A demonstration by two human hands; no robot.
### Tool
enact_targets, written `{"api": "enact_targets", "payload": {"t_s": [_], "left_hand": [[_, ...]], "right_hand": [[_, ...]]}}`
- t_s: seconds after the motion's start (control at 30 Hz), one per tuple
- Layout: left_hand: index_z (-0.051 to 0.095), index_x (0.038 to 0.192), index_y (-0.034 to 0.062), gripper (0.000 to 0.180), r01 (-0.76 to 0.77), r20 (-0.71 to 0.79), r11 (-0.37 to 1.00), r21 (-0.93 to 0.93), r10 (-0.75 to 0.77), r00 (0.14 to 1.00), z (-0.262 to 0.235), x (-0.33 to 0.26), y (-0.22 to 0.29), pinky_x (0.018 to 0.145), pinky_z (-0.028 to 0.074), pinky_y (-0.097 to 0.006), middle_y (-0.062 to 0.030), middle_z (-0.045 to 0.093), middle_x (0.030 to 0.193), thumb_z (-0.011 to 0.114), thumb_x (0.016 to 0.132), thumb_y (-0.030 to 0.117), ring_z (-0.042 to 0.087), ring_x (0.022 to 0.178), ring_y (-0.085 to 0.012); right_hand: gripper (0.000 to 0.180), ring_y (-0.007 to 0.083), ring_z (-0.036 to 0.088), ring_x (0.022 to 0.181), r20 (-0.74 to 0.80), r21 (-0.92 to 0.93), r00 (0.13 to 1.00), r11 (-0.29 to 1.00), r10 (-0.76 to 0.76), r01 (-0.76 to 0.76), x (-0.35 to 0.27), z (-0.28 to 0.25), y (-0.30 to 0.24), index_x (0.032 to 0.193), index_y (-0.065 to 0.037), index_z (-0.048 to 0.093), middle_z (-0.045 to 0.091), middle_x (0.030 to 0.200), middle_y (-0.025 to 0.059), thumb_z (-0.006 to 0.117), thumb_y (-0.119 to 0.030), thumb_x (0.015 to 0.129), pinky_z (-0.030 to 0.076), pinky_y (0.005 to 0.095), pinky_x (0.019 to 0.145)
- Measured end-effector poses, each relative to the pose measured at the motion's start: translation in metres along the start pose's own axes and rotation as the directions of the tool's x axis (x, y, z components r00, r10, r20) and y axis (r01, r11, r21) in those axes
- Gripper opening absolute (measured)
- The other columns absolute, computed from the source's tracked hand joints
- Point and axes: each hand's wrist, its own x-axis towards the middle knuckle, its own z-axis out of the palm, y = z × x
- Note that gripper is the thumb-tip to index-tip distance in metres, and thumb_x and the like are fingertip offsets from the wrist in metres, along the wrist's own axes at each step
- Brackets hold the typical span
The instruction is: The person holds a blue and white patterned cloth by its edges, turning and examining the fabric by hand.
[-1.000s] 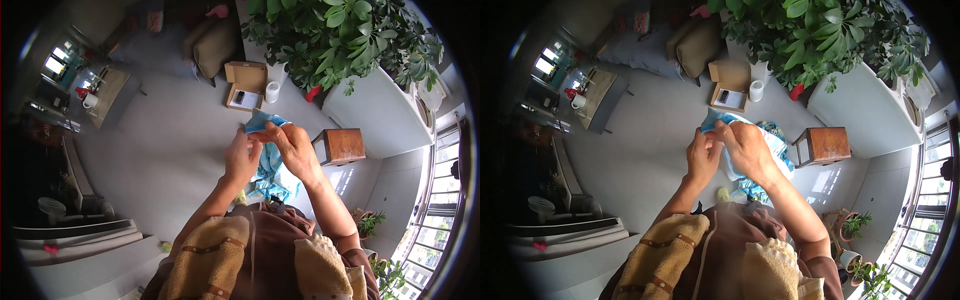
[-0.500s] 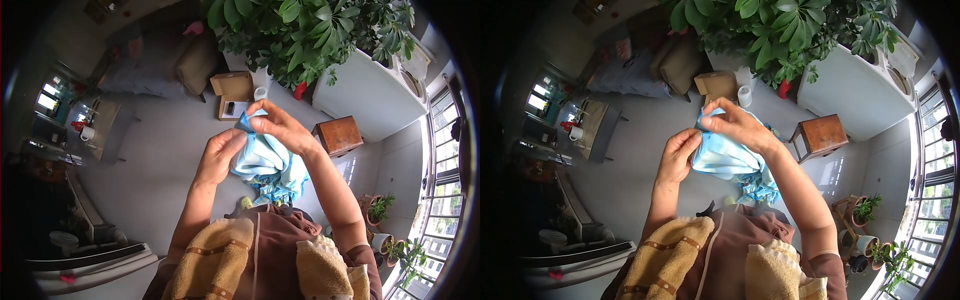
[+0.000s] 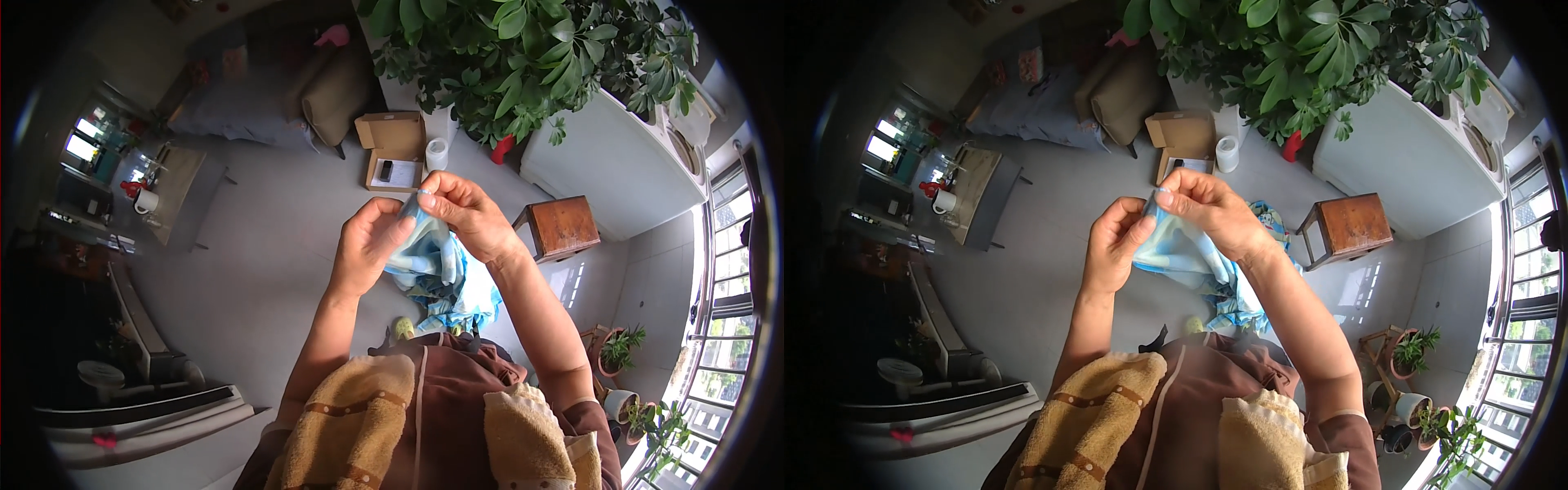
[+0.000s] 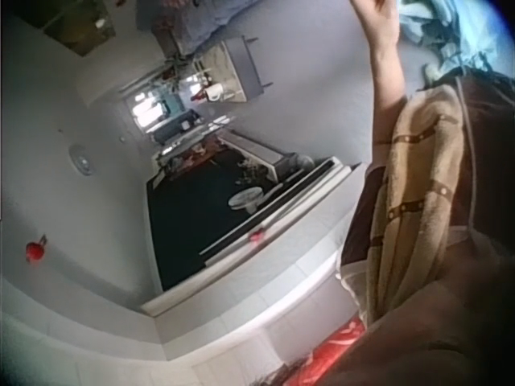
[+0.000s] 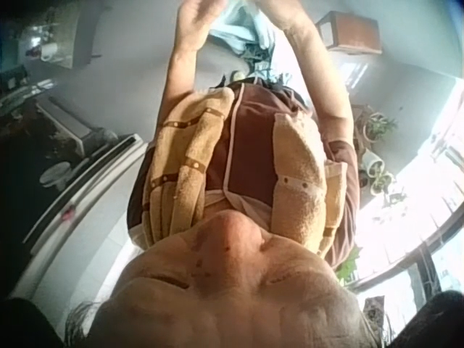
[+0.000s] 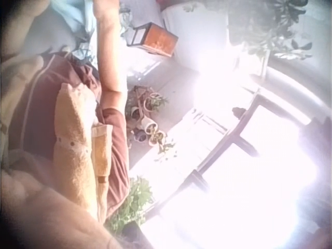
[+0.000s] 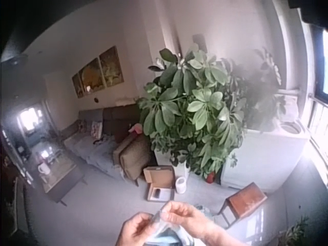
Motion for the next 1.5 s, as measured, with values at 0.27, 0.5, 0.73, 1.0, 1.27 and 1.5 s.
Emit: {"api": "enact_targets", "payload": {"t_s": [0.27,0.5,0.73,1.0,1.27,1.5], "left_hand": [[0.050,0.090,0.0003,0.014,-0.154,-0.137,0.654,0.741,0.372,0.918,0.001,0.008,-0.066,0.055,0.043,-0.036,-0.0152,0.054,0.068,0.046,0.078,0.007,0.051,0.055,-0.0281],[0.053,0.090,0.0059,0.013,0.356,-0.638,0.727,0.587,0.144,0.756,-0.108,0.005,-0.217,0.075,0.043,-0.034,-0.0111,0.058,0.084,0.046,0.079,0.006,0.056,0.080,-0.0254],[0.051,0.103,0.0068,0.025,-0.253,-0.647,0.771,0.584,0.631,0.429,-0.352,0.078,0.086,0.084,0.041,-0.031,-0.0070,0.053,0.102,0.056,0.078,0.003,0.051,0.094,-0.0173],[0.052,0.114,0.0015,0.035,-0.394,-0.374,0.859,0.326,0.500,0.781,-0.462,-0.005,0.314,0.089,0.042,-0.031,-0.0080,0.055,0.112,0.049,0.086,0.023,0.052,0.103,-0.0203],[0.050,0.116,0.0052,0.036,0.079,-0.707,0.995,-0.061,-0.099,0.700,-0.494,0.059,0.109,0.081,0.046,-0.035,-0.0102,0.056,0.108,0.047,0.086,0.025,0.054,0.098,-0.0225],[0.054,0.109,0.0039,0.031,-0.201,-0.230,0.902,0.383,0.304,0.925,-0.165,0.078,0.065,0.074,0.042,-0.020,-0.0052,0.051,0.110,0.058,0.079,0.005,0.052,0.084,-0.0092]], "right_hand": [[0.012,0.0017,0.043,0.071,-0.051,-0.376,0.967,0.902,-0.250,0.213,0.009,0.002,-0.051,0.083,-0.004,0.056,0.051,0.076,-0.0060,0.058,-0.015,0.085,0.036,0.0173,0.064],[0.011,0.0013,0.049,0.061,-0.148,-0.522,0.845,0.766,-0.514,0.374,0.024,0.024,-0.119,0.084,-0.005,0.055,0.056,0.071,-0.0043,0.055,-0.016,0.087,0.038,0.0154,0.054],[0.010,0.0057,0.053,0.065,-0.186,-0.488,0.667,0.657,-0.721,0.574,0.061,-0.005,-0.198,0.086,-0.006,0.057,0.058,0.074,-0.0009,0.054,-0.015,0.087,0.044,0.0191,0.059],[0.010,0.0041,0.049,0.066,-0.214,-0.360,0.872,0.866,-0.439,0.348,0.051,-0.004,-0.193,0.085,-0.010,0.056,0.053,0.074,-0.0043,0.052,-0.019,0.087,0.040,0.0176,0.060],[0.007,0.0099,0.058,0.068,-0.006,0.241,1.000,0.970,0.001,0.001,0.046,0.020,-0.117,0.089,-0.007,0.049,0.056,0.078,0.0011,0.050,-0.014,0.089,0.051,0.0239,0.063],[0.012,0.0150,0.061,0.081,0.019,0.721,0.996,0.689,0.083,-0.072,0.052,0.047,-0.042,0.098,-0.008,0.052,0.060,0.089,0.0020,0.048,-0.015,0.089,0.053,0.0288,0.070]]}}
